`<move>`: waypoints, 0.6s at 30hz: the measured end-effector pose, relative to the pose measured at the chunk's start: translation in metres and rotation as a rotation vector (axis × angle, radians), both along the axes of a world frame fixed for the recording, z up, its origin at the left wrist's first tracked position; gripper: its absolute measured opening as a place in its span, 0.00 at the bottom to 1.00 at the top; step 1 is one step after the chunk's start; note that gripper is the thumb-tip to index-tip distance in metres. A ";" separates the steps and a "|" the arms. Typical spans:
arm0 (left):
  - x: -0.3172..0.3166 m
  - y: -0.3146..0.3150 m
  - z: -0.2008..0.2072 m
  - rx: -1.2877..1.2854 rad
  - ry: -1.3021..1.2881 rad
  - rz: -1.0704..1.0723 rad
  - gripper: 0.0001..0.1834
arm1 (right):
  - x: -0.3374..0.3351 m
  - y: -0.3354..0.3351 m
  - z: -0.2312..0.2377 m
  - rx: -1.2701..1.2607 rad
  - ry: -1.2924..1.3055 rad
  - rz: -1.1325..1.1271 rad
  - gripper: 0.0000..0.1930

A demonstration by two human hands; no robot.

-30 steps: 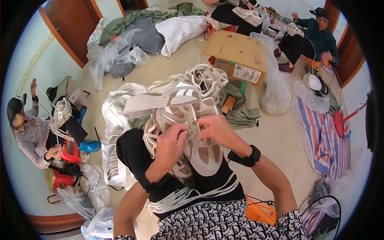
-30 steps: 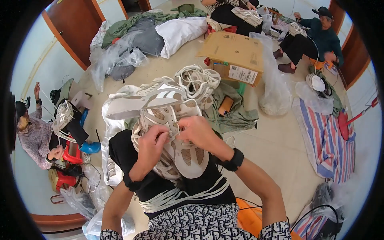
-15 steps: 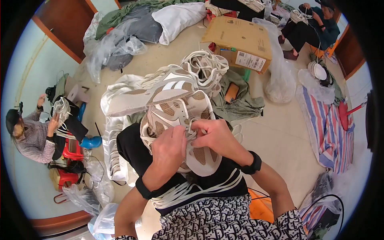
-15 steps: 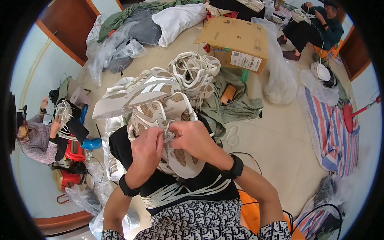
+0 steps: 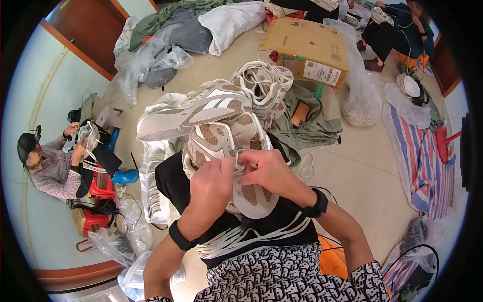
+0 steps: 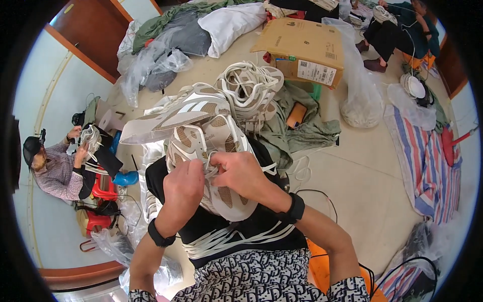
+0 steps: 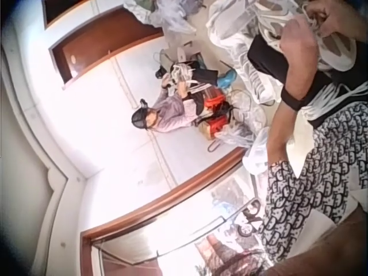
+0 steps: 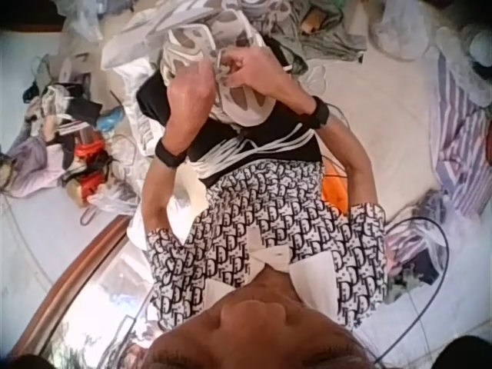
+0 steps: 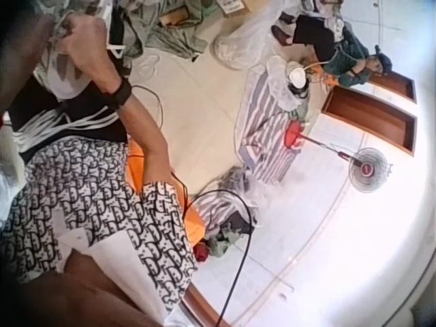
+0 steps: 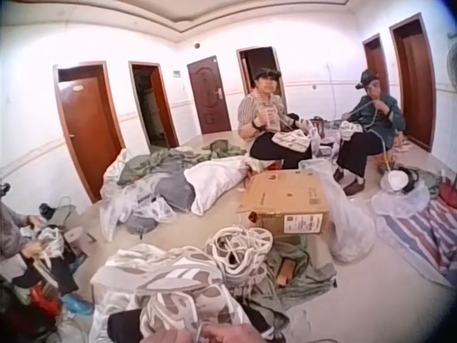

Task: Threading laces through the eyelets of a shoe upper.

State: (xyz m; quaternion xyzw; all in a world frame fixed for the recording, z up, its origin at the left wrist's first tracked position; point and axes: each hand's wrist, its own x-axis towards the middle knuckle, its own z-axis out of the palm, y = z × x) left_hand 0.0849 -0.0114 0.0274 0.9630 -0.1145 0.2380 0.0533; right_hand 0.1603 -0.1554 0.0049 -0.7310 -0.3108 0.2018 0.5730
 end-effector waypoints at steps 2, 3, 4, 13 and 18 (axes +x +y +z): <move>0.000 0.000 0.003 0.174 0.003 -0.021 0.08 | -0.001 0.001 0.000 0.011 0.020 -0.002 0.15; 0.000 0.000 0.005 0.316 0.009 -0.041 0.08 | -0.002 0.002 0.000 0.012 0.034 0.006 0.15; -0.001 0.000 0.007 0.458 0.040 -0.058 0.09 | -0.003 0.003 0.000 0.000 0.050 0.004 0.15; -0.005 0.007 0.025 0.446 0.303 -0.055 0.09 | -0.011 0.014 -0.014 0.073 0.045 0.050 0.12; -0.006 0.001 0.017 0.559 0.211 -0.047 0.08 | -0.020 0.021 -0.022 0.154 -0.107 -0.048 0.11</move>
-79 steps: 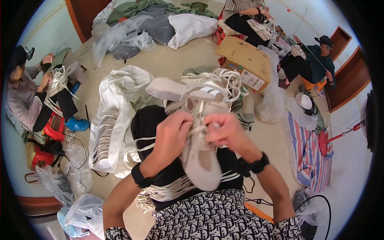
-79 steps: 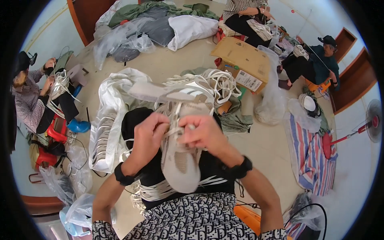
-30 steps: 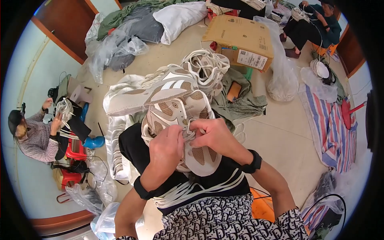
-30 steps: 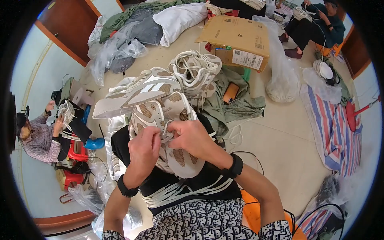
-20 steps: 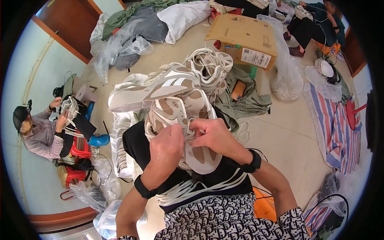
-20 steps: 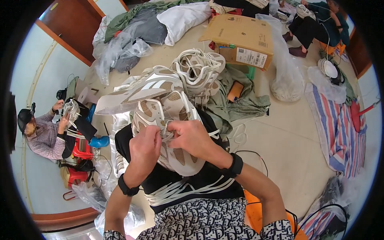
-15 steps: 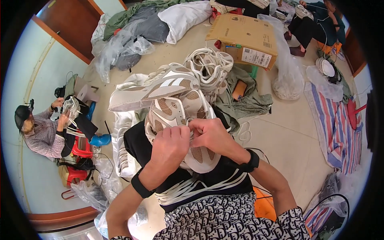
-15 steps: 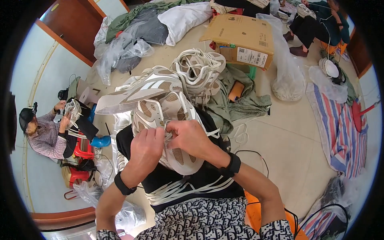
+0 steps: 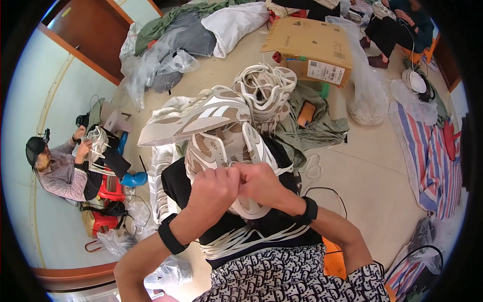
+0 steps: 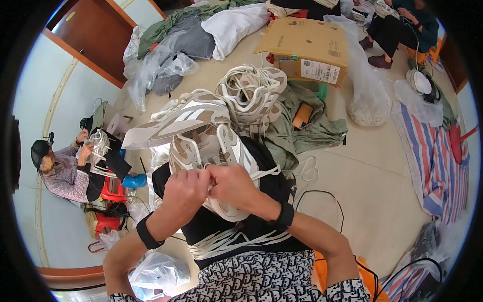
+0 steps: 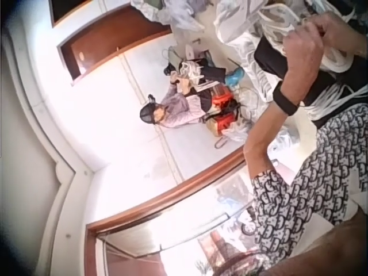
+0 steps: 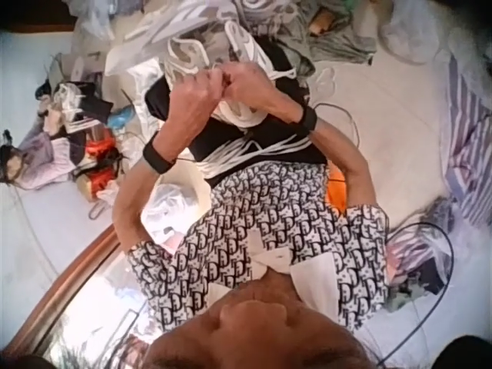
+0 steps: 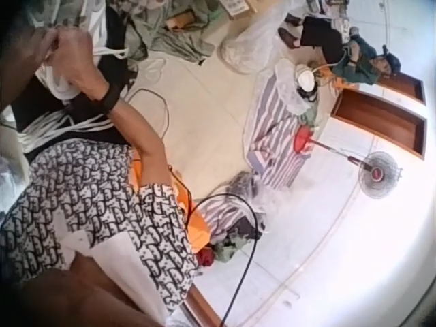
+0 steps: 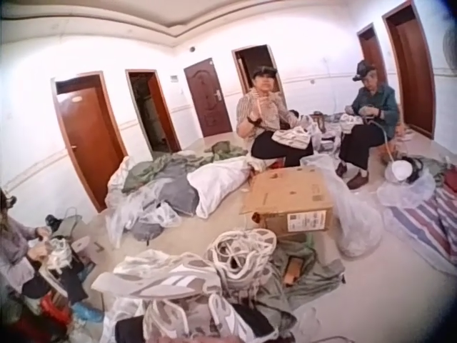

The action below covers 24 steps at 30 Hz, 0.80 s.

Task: Threading laces through the eyelets of a shoe upper.

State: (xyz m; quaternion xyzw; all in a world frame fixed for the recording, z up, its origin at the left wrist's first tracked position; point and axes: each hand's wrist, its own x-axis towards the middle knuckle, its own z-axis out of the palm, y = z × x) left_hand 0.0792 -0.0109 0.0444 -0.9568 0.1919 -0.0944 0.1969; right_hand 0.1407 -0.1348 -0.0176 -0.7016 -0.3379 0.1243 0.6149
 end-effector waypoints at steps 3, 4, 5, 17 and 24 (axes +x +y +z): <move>-0.002 0.001 -0.002 -0.076 -0.039 -0.017 0.09 | -0.003 -0.003 0.000 -0.079 -0.133 -0.046 0.11; -0.002 0.001 -0.001 -0.069 -0.049 -0.031 0.09 | -0.002 -0.004 0.001 -0.079 -0.100 -0.016 0.11; -0.002 0.002 0.000 -0.056 -0.045 -0.041 0.10 | 0.000 -0.005 0.002 -0.084 -0.068 0.016 0.11; 0.013 -0.003 0.013 -0.406 0.290 0.239 0.08 | -0.003 -0.002 0.001 -0.091 -0.033 0.012 0.13; -0.002 0.007 0.010 -0.822 0.180 0.261 0.14 | 0.002 0.000 -0.005 -0.030 -0.078 0.061 0.16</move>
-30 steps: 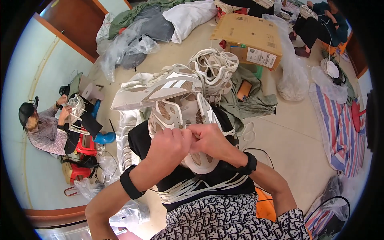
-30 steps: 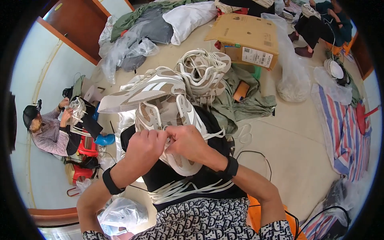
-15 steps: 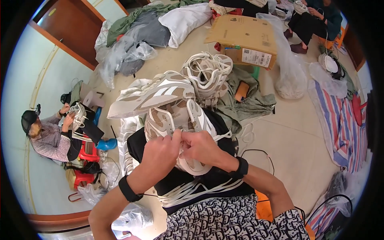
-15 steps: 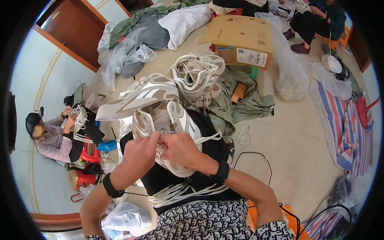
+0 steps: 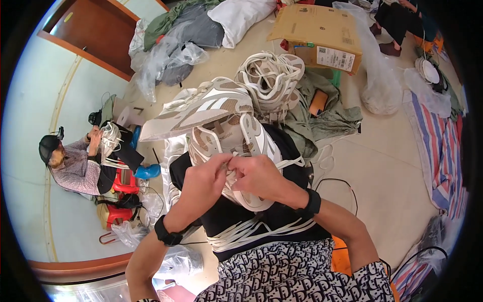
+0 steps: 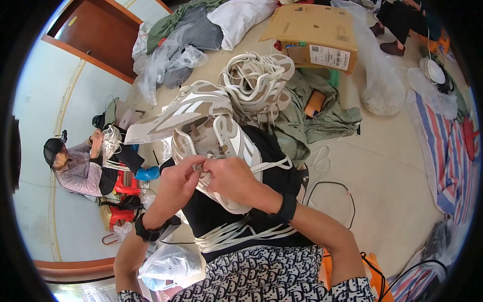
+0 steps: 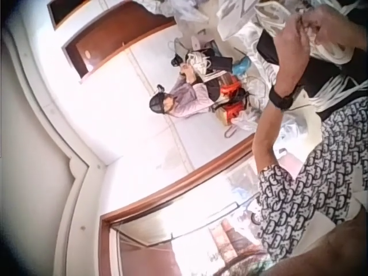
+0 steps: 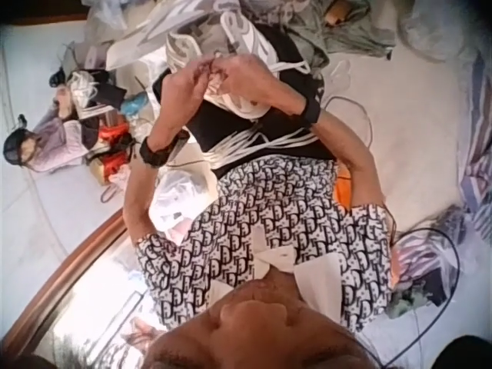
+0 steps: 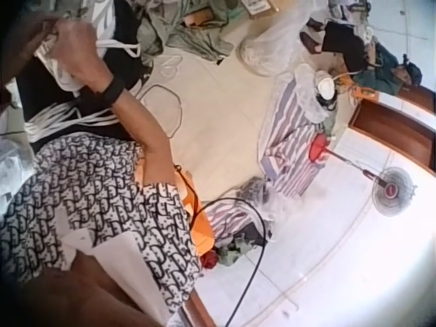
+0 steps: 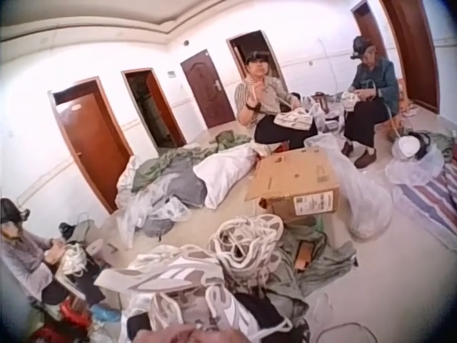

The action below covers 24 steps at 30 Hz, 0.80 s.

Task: Threading laces through the eyelets of a shoe upper.

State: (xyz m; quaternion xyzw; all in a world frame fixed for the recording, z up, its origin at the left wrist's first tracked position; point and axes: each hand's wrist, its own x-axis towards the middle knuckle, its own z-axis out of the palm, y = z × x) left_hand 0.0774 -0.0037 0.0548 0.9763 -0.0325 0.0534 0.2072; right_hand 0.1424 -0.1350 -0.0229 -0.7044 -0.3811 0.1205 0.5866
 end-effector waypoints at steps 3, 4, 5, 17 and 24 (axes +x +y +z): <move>0.000 0.006 0.005 -0.100 0.122 0.025 0.14 | 0.002 -0.001 -0.002 -0.026 0.062 0.043 0.17; 0.001 0.006 0.006 -0.049 0.089 0.010 0.15 | 0.002 -0.001 -0.002 -0.018 0.048 0.036 0.17; 0.001 0.005 0.006 -0.008 0.082 0.005 0.15 | 0.002 -0.001 -0.002 -0.012 0.033 0.030 0.17; -0.004 0.012 -0.001 -0.035 0.013 -0.012 0.21 | 0.003 -0.001 0.004 -0.030 0.183 0.070 0.14; -0.006 0.011 -0.003 -0.135 0.007 0.040 0.24 | 0.003 -0.004 0.008 -0.038 0.194 0.076 0.15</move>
